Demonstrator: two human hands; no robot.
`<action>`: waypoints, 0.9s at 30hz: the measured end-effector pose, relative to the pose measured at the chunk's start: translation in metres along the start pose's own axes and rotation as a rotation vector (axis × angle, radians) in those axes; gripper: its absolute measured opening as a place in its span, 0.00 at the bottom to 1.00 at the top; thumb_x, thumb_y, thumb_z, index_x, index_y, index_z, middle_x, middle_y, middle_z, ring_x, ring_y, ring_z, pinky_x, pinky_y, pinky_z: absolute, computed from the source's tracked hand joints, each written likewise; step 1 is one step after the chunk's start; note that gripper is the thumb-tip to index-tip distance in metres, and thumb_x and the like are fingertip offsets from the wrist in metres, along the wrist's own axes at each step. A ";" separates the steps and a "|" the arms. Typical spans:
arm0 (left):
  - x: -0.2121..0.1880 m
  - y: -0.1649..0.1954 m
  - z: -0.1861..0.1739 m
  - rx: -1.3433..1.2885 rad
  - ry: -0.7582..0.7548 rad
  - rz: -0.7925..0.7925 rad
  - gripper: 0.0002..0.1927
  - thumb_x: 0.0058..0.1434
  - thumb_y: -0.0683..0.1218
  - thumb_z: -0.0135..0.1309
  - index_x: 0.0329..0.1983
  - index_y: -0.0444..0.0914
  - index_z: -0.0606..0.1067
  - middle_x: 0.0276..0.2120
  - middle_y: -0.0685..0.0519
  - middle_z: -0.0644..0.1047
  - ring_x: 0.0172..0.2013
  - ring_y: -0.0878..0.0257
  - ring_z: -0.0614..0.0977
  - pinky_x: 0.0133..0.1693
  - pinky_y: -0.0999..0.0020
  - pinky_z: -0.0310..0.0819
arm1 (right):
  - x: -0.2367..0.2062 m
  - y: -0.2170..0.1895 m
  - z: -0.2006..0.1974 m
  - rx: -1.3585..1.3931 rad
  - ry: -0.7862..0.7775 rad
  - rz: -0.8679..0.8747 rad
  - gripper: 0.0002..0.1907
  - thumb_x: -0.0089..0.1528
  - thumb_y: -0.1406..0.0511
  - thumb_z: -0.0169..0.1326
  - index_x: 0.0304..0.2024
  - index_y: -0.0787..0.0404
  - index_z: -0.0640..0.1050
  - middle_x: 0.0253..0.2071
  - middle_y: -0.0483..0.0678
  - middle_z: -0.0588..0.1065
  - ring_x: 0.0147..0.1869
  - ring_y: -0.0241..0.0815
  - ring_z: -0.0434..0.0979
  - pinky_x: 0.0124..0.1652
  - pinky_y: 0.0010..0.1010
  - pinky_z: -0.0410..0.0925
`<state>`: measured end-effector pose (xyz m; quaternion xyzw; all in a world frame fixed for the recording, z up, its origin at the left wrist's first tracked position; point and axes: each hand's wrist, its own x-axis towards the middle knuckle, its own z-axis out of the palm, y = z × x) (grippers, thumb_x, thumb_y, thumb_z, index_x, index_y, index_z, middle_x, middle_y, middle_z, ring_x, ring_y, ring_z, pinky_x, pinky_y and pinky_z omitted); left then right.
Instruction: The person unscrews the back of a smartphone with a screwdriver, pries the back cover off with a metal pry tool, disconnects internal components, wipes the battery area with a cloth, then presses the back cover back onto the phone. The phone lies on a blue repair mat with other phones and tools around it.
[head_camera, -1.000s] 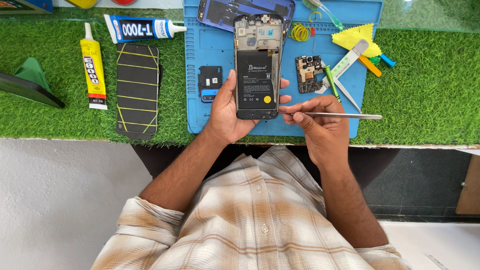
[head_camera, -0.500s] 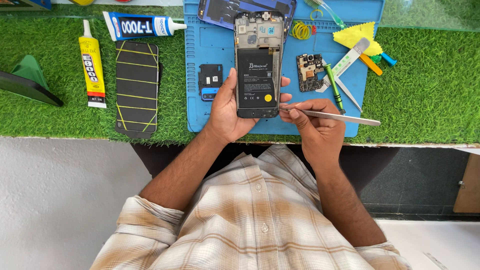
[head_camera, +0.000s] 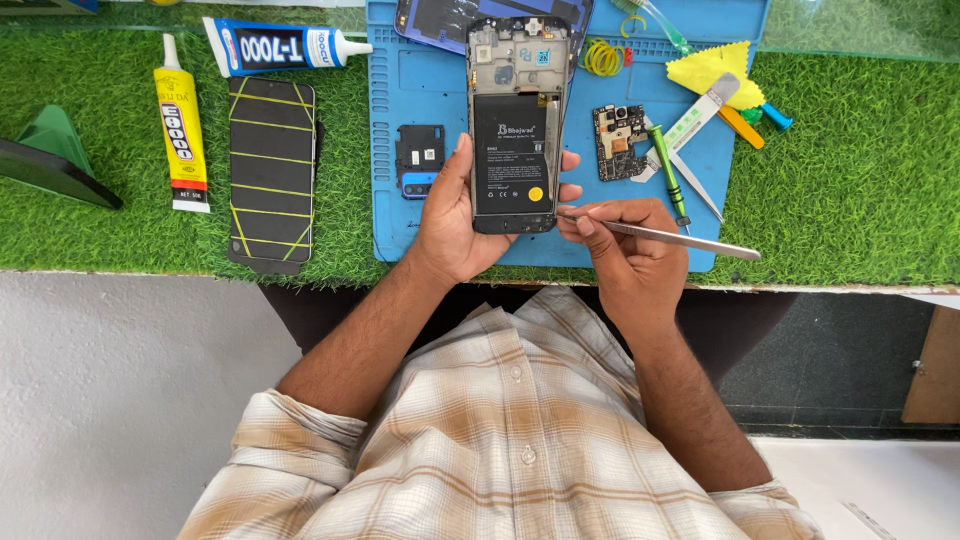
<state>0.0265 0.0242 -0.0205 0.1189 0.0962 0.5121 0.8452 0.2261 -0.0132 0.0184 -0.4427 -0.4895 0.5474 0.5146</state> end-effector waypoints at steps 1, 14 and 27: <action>0.000 0.000 0.000 0.001 0.000 0.000 0.39 0.78 0.68 0.29 0.75 0.33 0.62 0.65 0.36 0.73 0.59 0.44 0.79 0.63 0.45 0.75 | 0.000 0.000 0.000 -0.019 -0.005 -0.012 0.05 0.72 0.76 0.52 0.47 0.69 0.69 0.47 0.60 0.79 0.54 0.47 0.84 0.55 0.39 0.80; -0.001 -0.004 -0.004 0.062 -0.014 -0.102 0.39 0.77 0.67 0.32 0.76 0.34 0.61 0.68 0.37 0.70 0.68 0.45 0.74 0.71 0.47 0.68 | 0.016 -0.010 -0.014 -0.159 -0.134 0.258 0.03 0.69 0.76 0.54 0.43 0.70 0.72 0.43 0.55 0.80 0.49 0.40 0.83 0.49 0.31 0.79; 0.003 0.000 -0.004 0.043 0.059 -0.117 0.38 0.77 0.67 0.32 0.70 0.32 0.66 0.61 0.39 0.75 0.61 0.50 0.79 0.64 0.51 0.74 | 0.053 -0.021 -0.012 -0.166 -0.268 0.454 0.05 0.64 0.76 0.57 0.40 0.68 0.74 0.40 0.50 0.79 0.43 0.41 0.84 0.43 0.31 0.80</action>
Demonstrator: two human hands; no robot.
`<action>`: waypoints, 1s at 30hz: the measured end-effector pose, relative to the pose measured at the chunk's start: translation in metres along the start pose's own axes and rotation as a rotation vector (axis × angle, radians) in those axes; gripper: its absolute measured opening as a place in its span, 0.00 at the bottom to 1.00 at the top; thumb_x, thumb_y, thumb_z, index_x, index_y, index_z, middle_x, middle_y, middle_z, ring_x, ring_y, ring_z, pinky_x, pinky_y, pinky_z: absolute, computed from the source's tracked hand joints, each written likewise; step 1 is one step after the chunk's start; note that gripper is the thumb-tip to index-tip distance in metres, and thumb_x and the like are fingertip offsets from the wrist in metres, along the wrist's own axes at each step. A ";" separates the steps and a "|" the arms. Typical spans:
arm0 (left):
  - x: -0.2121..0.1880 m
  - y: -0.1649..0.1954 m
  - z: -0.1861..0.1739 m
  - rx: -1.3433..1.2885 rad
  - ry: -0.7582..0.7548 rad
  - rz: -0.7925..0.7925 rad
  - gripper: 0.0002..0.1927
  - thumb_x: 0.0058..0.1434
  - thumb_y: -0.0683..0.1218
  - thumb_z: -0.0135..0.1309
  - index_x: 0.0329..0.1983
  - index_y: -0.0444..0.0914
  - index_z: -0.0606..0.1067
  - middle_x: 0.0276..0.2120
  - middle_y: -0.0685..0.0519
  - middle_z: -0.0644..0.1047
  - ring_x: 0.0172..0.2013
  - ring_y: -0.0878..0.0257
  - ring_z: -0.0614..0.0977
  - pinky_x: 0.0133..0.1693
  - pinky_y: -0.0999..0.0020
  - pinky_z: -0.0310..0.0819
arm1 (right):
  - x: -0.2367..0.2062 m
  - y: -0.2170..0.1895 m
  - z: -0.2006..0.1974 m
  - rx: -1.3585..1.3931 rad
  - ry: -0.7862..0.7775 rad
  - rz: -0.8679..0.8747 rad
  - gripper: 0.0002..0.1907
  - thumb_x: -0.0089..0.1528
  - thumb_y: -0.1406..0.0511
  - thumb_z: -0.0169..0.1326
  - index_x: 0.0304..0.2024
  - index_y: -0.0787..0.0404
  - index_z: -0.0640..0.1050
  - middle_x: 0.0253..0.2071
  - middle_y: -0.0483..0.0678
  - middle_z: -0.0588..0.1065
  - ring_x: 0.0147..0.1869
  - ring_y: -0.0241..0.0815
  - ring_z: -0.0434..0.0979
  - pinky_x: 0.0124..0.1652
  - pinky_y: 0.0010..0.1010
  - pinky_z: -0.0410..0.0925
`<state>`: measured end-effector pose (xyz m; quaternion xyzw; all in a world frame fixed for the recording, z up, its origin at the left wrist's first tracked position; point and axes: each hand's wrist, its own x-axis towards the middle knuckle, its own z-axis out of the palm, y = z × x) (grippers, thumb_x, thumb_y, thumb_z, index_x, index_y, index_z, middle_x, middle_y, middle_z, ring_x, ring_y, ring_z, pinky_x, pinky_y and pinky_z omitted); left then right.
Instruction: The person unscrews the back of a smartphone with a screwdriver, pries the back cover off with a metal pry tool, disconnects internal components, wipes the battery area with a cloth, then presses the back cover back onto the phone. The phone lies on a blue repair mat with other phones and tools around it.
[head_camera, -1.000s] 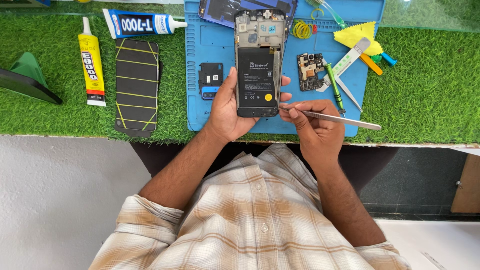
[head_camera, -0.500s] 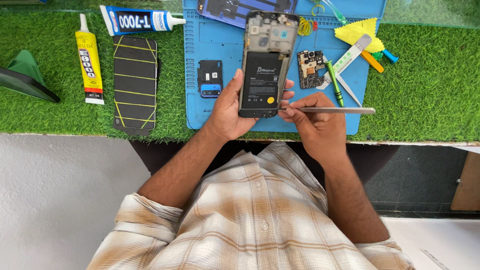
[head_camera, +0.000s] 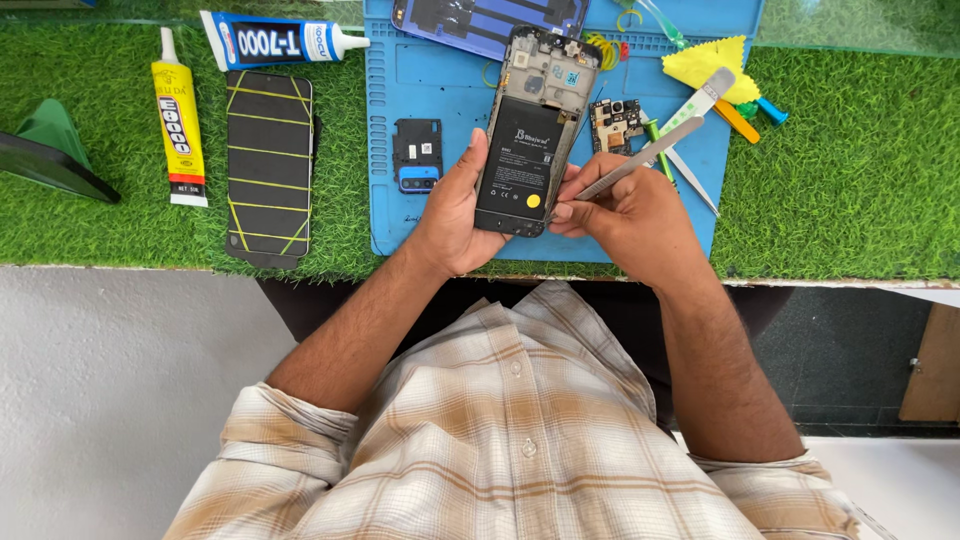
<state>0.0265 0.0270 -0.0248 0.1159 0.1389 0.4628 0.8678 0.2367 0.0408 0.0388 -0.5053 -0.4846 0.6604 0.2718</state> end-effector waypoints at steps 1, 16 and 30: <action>0.000 0.000 0.001 0.004 0.004 -0.003 0.38 0.77 0.67 0.32 0.70 0.32 0.66 0.61 0.39 0.75 0.61 0.51 0.79 0.64 0.51 0.74 | 0.002 0.001 -0.001 0.011 0.002 0.018 0.05 0.63 0.76 0.57 0.39 0.68 0.74 0.39 0.51 0.79 0.42 0.41 0.84 0.43 0.32 0.80; 0.002 0.001 0.000 -0.023 -0.027 -0.044 0.40 0.77 0.68 0.32 0.72 0.31 0.65 0.62 0.37 0.75 0.61 0.49 0.79 0.66 0.50 0.73 | 0.002 0.011 -0.010 0.273 0.014 0.159 0.06 0.61 0.75 0.59 0.40 0.68 0.76 0.34 0.54 0.80 0.35 0.48 0.85 0.37 0.39 0.81; -0.001 0.003 0.003 -0.147 -0.067 0.016 0.39 0.78 0.67 0.28 0.78 0.36 0.58 0.70 0.36 0.68 0.66 0.42 0.75 0.64 0.43 0.75 | -0.018 0.038 -0.010 0.579 -0.009 -0.077 0.05 0.66 0.74 0.59 0.42 0.69 0.75 0.39 0.61 0.81 0.41 0.52 0.85 0.43 0.42 0.80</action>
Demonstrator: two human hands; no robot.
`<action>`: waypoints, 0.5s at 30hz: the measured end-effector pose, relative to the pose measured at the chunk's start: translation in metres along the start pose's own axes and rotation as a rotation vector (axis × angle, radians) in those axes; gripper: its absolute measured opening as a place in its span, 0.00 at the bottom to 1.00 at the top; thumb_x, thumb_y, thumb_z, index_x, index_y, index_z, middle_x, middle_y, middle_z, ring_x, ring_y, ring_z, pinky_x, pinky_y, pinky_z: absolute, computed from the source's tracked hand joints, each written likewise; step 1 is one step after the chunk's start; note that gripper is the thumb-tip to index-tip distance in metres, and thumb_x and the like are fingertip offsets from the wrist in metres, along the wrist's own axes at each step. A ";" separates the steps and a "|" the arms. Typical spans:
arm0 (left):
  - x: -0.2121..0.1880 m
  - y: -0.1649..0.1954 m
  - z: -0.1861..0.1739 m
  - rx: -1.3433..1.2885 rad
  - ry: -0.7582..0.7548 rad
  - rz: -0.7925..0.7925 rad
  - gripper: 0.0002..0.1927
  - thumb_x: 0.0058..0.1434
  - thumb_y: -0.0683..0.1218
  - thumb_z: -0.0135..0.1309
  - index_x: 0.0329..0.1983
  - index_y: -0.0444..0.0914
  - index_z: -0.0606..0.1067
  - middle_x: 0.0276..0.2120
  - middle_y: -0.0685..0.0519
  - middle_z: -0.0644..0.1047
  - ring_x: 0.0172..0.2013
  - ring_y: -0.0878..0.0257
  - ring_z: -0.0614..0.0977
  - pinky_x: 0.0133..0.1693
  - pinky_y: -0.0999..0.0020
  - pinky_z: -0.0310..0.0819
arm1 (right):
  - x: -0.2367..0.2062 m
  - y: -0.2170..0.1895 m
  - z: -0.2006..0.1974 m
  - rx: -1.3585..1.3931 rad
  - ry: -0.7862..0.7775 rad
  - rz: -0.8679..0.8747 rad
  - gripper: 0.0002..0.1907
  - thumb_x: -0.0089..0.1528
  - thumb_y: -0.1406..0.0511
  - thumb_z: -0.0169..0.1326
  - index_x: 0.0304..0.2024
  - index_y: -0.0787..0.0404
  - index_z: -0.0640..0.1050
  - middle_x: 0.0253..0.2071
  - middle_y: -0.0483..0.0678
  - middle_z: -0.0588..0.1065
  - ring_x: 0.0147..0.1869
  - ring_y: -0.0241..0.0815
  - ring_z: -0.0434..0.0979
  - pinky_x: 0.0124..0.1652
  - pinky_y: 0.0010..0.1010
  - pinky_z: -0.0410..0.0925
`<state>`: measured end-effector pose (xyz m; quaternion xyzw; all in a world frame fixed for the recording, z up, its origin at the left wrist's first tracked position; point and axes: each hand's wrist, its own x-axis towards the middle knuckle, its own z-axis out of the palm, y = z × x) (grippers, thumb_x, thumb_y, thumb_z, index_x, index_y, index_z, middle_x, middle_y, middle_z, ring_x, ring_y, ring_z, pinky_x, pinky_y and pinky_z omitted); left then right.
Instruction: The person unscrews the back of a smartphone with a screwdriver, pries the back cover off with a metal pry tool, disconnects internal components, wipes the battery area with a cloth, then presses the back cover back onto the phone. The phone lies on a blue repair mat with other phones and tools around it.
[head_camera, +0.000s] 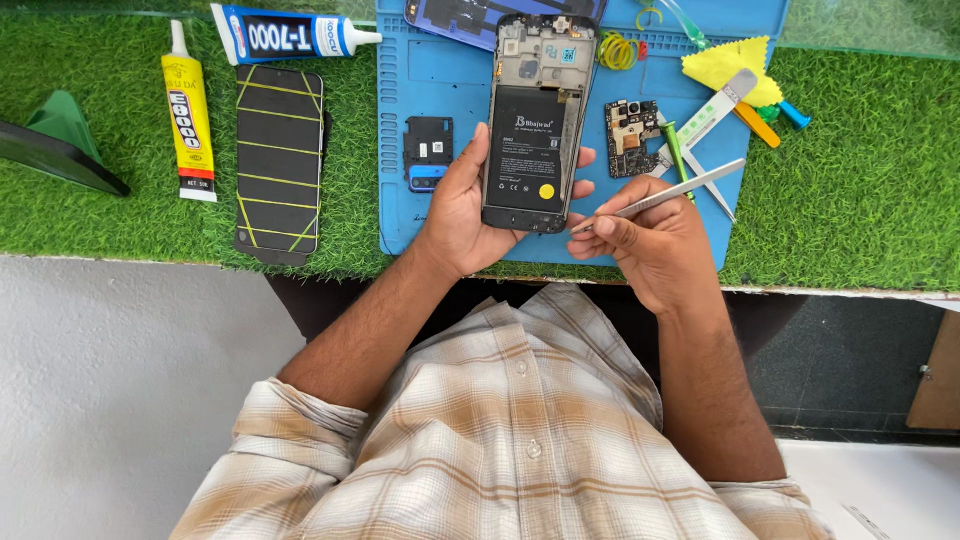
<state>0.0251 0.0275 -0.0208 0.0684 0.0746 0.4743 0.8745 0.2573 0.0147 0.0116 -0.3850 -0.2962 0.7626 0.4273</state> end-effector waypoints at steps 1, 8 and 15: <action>0.000 0.000 0.000 -0.007 -0.006 0.002 0.39 0.78 0.68 0.28 0.78 0.36 0.58 0.70 0.36 0.67 0.67 0.42 0.74 0.64 0.43 0.75 | -0.003 0.002 0.001 0.015 -0.001 -0.013 0.04 0.66 0.74 0.58 0.42 0.68 0.75 0.39 0.60 0.80 0.42 0.52 0.85 0.44 0.43 0.80; -0.001 -0.003 0.001 0.049 0.043 0.045 0.39 0.76 0.68 0.28 0.79 0.39 0.55 0.73 0.40 0.63 0.73 0.45 0.68 0.66 0.40 0.73 | -0.020 0.011 0.019 -0.090 0.003 -0.179 0.04 0.66 0.76 0.59 0.43 0.68 0.78 0.47 0.57 0.78 0.55 0.48 0.81 0.53 0.43 0.79; -0.001 -0.004 0.000 0.067 0.021 0.012 0.41 0.76 0.69 0.29 0.79 0.37 0.56 0.72 0.41 0.64 0.71 0.46 0.70 0.66 0.41 0.74 | -0.014 0.004 0.029 -0.522 0.041 -0.430 0.06 0.67 0.78 0.59 0.45 0.69 0.77 0.48 0.55 0.78 0.54 0.43 0.81 0.55 0.33 0.76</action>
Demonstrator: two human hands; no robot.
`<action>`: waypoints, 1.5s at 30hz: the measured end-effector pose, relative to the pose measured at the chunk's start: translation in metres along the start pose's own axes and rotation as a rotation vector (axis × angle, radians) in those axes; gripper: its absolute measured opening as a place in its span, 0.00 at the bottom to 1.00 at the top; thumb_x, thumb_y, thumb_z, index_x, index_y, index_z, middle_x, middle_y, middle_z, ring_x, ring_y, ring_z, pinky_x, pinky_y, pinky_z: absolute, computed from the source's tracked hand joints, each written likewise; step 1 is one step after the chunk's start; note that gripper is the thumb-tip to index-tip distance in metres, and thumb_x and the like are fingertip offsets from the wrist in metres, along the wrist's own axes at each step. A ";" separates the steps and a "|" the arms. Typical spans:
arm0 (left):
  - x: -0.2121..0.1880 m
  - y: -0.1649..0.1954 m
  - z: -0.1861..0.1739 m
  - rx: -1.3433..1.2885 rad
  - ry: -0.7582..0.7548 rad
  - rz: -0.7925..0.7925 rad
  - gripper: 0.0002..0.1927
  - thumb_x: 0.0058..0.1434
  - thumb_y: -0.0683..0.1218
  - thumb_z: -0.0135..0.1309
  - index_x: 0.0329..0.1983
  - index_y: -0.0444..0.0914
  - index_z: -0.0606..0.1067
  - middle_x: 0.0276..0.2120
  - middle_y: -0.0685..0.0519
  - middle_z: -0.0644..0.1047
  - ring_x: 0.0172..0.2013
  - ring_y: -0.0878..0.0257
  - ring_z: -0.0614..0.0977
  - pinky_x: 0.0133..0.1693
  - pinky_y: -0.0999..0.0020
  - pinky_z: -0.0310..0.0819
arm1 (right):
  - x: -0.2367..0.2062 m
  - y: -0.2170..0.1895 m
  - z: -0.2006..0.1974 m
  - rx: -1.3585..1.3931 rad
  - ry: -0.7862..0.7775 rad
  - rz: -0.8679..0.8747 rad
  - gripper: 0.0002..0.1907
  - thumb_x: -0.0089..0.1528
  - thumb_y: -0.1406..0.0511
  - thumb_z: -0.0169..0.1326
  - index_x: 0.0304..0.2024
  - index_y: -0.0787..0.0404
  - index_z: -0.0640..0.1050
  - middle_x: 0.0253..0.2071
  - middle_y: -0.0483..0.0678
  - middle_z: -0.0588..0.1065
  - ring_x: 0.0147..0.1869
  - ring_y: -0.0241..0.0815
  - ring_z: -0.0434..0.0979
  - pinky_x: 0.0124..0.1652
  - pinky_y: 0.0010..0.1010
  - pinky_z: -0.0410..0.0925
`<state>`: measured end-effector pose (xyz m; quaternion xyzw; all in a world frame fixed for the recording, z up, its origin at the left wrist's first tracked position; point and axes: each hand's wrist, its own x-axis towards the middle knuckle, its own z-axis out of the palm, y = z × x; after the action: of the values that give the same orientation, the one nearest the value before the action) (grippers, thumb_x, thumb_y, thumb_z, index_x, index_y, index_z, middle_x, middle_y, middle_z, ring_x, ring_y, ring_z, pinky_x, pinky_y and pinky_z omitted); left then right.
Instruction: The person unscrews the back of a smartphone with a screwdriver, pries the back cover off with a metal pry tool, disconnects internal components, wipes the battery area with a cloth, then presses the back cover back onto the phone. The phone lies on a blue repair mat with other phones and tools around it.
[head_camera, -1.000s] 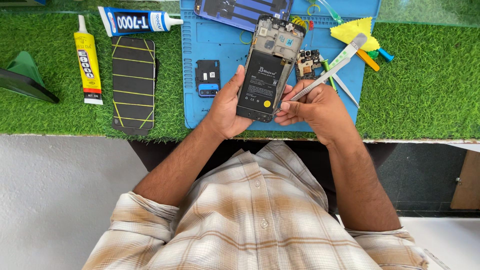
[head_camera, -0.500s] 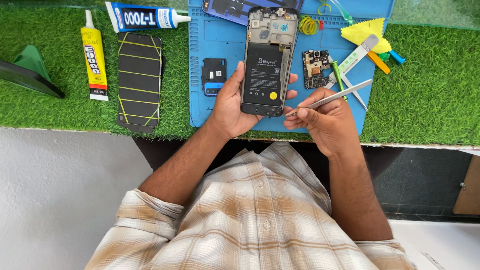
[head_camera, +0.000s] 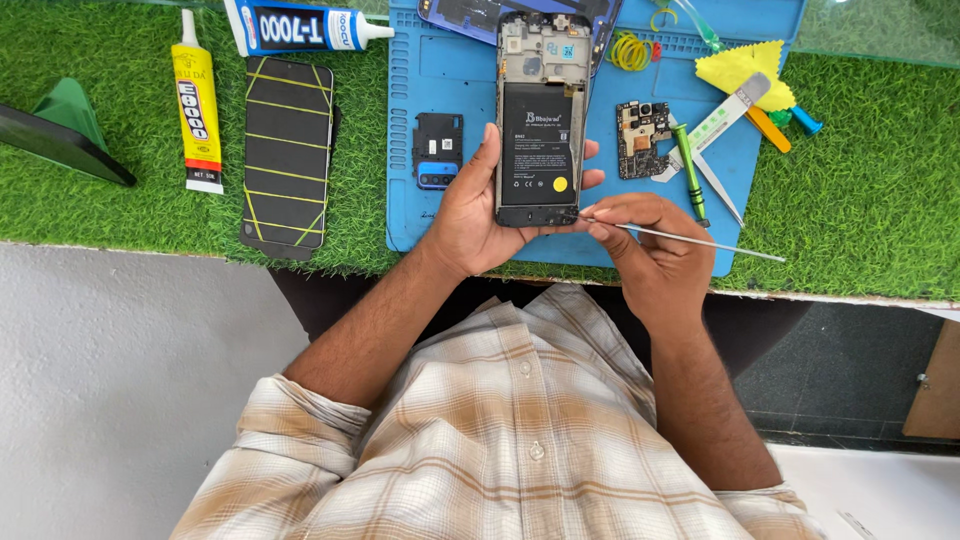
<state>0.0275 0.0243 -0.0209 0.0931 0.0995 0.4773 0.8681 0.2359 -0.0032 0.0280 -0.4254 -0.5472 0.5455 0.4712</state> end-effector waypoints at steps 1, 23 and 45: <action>0.000 0.000 0.000 0.008 -0.002 -0.008 0.41 0.76 0.69 0.29 0.79 0.36 0.56 0.72 0.40 0.64 0.70 0.46 0.70 0.65 0.41 0.74 | 0.003 -0.001 -0.001 -0.056 -0.013 -0.026 0.06 0.67 0.78 0.59 0.45 0.69 0.78 0.47 0.55 0.79 0.54 0.43 0.82 0.54 0.32 0.77; 0.001 -0.001 -0.002 0.031 -0.012 -0.041 0.41 0.75 0.70 0.29 0.79 0.38 0.56 0.71 0.40 0.66 0.70 0.46 0.71 0.65 0.41 0.74 | 0.012 -0.006 0.006 -0.484 -0.091 -0.244 0.05 0.65 0.75 0.63 0.40 0.65 0.79 0.43 0.51 0.82 0.47 0.40 0.83 0.49 0.31 0.73; -0.003 -0.011 -0.022 0.217 -0.031 -0.092 0.42 0.72 0.72 0.34 0.70 0.34 0.66 0.54 0.43 0.78 0.54 0.51 0.81 0.57 0.49 0.79 | 0.062 -0.052 0.013 -0.369 -0.240 0.580 0.05 0.61 0.71 0.61 0.37 0.68 0.78 0.32 0.49 0.82 0.34 0.37 0.85 0.37 0.28 0.79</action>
<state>0.0291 0.0179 -0.0451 0.1891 0.1413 0.4220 0.8753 0.2133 0.0529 0.0840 -0.5738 -0.5443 0.5947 0.1446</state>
